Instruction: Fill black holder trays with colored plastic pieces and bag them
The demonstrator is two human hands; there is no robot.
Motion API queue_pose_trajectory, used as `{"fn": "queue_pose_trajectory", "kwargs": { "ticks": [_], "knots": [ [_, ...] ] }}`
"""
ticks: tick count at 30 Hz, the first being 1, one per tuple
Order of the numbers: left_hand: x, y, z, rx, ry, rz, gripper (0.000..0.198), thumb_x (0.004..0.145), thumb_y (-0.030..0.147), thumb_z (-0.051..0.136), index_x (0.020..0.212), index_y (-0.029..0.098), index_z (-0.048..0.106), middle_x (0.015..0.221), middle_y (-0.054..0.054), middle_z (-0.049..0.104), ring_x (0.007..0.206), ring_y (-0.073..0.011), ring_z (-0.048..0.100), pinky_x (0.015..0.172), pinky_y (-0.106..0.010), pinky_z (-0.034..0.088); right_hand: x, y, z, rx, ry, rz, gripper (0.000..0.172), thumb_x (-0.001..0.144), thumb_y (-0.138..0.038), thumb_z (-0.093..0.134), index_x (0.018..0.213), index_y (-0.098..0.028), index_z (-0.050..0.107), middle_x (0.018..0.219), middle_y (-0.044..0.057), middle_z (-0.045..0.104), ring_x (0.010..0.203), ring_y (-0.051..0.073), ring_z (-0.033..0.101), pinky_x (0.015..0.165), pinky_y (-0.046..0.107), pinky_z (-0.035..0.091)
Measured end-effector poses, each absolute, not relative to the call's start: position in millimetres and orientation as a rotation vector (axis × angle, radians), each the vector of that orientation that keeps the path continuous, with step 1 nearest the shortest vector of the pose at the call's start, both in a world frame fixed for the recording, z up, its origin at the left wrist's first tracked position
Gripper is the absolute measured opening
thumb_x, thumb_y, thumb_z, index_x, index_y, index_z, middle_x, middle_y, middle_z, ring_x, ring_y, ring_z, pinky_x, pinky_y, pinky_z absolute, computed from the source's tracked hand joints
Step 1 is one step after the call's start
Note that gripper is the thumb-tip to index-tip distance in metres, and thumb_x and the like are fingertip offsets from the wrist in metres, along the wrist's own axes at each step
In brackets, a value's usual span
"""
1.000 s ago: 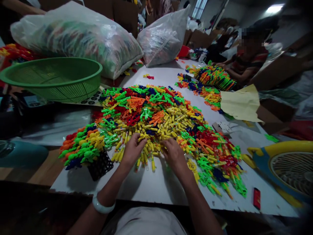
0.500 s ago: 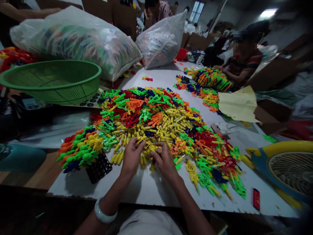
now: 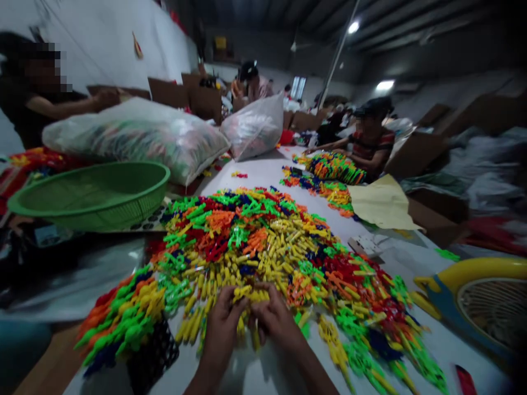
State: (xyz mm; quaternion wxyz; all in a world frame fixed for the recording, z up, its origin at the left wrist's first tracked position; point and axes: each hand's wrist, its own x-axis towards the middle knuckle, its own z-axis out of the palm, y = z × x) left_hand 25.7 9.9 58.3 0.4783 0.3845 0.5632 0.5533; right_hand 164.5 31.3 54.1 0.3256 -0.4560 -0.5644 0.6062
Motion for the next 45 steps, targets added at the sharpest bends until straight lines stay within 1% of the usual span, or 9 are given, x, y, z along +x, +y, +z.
{"fn": "queue_pose_trajectory", "kwargs": {
  "ticks": [5, 8, 15, 19, 24, 26, 32, 37, 45],
  "knots": [
    [22.6, 26.5, 51.0, 0.470, 1.280, 1.422, 0.056, 0.050, 0.045, 0.085, 0.094, 0.018, 0.062, 0.087, -0.003, 0.069, 0.084, -0.0222, 0.067, 0.075, -0.032, 0.054, 158.9, 39.0, 46.4, -1.284, -1.632, 1.310, 0.039, 0.090, -0.044, 0.050, 0.121, -0.022, 0.047, 0.073, 0.000, 0.061, 0.072, 0.018, 0.060, 0.068, 0.029, 0.045],
    [21.2, 30.3, 49.1, 0.469, 1.285, 1.471, 0.056, 0.047, 0.042, 0.087, 0.091, 0.018, 0.063, 0.087, -0.002, 0.069, 0.085, -0.0223, 0.067, 0.074, -0.030, 0.055, 159.8, 37.6, 39.9, -1.263, -1.579, 1.258, 0.039, 0.084, -0.049, 0.058, 0.113, -0.023, 0.050, 0.075, 0.000, 0.058, 0.070, 0.018, 0.057, 0.064, 0.029, 0.044],
    [37.7, 16.1, 55.0, 0.612, 1.291, 1.413, 0.048, 0.063, 0.045, 0.079, 0.097, 0.018, 0.059, 0.089, -0.001, 0.066, 0.085, -0.0173, 0.064, 0.074, -0.027, 0.053, 171.7, 21.3, 33.5, -1.143, -1.472, 1.363, 0.026, 0.089, -0.046, 0.054, 0.102, -0.024, 0.047, 0.072, -0.003, 0.055, 0.059, 0.013, 0.053, 0.054, 0.025, 0.044],
    [34.5, 11.1, 58.0, 0.834, 1.158, 1.266, 0.036, 0.078, 0.042, 0.067, 0.104, 0.018, 0.058, 0.106, -0.006, 0.067, 0.097, -0.0196, 0.064, 0.085, -0.033, 0.053, 202.1, 21.2, 37.5, -1.186, -1.472, 1.382, 0.030, 0.088, -0.044, 0.055, 0.107, -0.022, 0.047, 0.075, -0.002, 0.059, 0.064, 0.015, 0.057, 0.063, 0.029, 0.048],
    [-8.2, 1.2, 58.3, 1.405, 1.501, 1.166, 0.030, 0.087, 0.037, 0.055, 0.113, 0.022, 0.061, 0.117, -0.008, 0.065, 0.110, -0.0219, 0.061, 0.099, -0.041, 0.046, 268.7, 34.9, 57.3, -1.650, -1.541, 0.266, 0.040, 0.085, -0.043, 0.057, 0.116, -0.018, 0.054, 0.108, 0.015, 0.062, 0.104, 0.031, 0.056, 0.093, 0.052, 0.043],
    [-20.6, -4.2, 51.6, 1.676, 1.665, 1.062, 0.026, 0.088, 0.034, 0.054, 0.110, 0.022, 0.063, 0.114, -0.008, 0.066, 0.111, -0.0243, 0.058, 0.101, -0.045, 0.045, 272.5, 33.2, 60.1, -1.663, -1.660, -0.038, 0.033, 0.087, -0.034, 0.054, 0.115, -0.017, 0.058, 0.111, 0.016, 0.061, 0.109, 0.033, 0.052, 0.096, 0.055, 0.039],
    [-17.3, -9.1, 27.1, 2.014, 1.814, 0.889, 0.036, 0.087, 0.007, 0.041, 0.115, 0.017, 0.061, 0.114, -0.011, 0.064, 0.109, -0.0255, 0.054, 0.097, -0.045, 0.047, 201.5, 6.8, 36.3, -1.079, -2.461, 0.331, 0.027, 0.091, -0.012, 0.050, 0.109, -0.025, 0.065, 0.106, 0.008, 0.062, 0.097, 0.022, 0.056, 0.081, 0.035, 0.047],
    [-23.1, -8.3, 26.0, 2.018, 1.912, 0.876, 0.026, 0.090, 0.020, 0.049, 0.113, 0.016, 0.060, 0.111, -0.011, 0.063, 0.108, -0.0260, 0.054, 0.099, -0.047, 0.045, 190.0, 11.9, 32.2, -1.086, -2.473, 0.412, 0.011, 0.093, -0.017, 0.051, 0.096, -0.020, 0.062, 0.098, 0.008, 0.063, 0.091, 0.021, 0.054, 0.080, 0.035, 0.046],
    [-14.0, -15.3, 26.8, 2.099, 1.994, 0.793, 0.027, 0.088, 0.022, 0.053, 0.114, 0.017, 0.060, 0.114, -0.013, 0.061, 0.108, -0.0281, 0.053, 0.095, -0.046, 0.046, 150.1, 43.5, 30.8, -1.341, -2.259, 0.368, 0.023, 0.095, -0.029, 0.047, 0.111, -0.014, 0.052, 0.101, 0.015, 0.061, 0.098, 0.027, 0.057, 0.085, 0.040, 0.048]
  ]
}}
